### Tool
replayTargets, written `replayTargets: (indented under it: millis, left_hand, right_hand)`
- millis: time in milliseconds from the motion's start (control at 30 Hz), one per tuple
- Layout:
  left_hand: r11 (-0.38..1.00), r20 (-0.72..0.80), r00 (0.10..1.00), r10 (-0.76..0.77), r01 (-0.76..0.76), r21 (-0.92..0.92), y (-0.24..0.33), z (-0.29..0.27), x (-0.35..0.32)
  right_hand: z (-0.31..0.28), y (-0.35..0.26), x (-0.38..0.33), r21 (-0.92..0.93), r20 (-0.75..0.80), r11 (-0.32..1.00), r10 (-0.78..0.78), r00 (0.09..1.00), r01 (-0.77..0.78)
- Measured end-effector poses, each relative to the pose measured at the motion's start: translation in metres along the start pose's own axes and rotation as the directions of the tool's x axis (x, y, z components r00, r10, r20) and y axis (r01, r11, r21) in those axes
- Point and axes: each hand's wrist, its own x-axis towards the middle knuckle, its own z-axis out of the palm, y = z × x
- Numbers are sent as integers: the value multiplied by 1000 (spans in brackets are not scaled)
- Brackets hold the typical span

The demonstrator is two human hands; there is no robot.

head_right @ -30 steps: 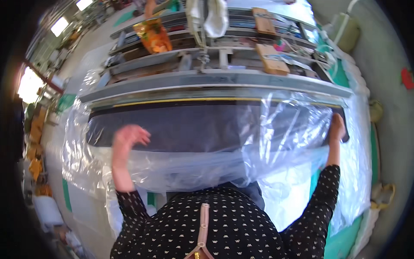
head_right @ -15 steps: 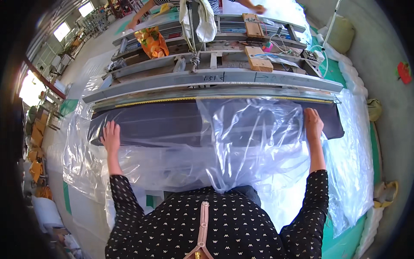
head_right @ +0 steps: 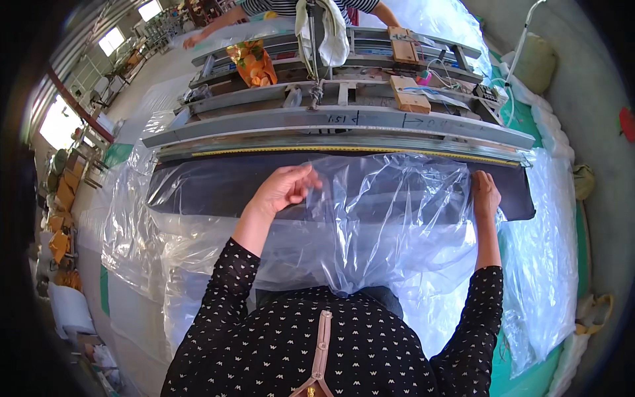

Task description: The person straightens and aligns a large plastic sheet along a metal machine frame by hand, repeatedly stretching its edges and smoothing it out over the surface.

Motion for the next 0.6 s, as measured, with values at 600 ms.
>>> replayTargets:
  millis: [600]
  left_hand:
    - [331, -371, 802, 468, 230, 915, 11, -10, 19]
  right_hand:
    - [4, 3, 3, 33, -63, 999, 1, 998, 1]
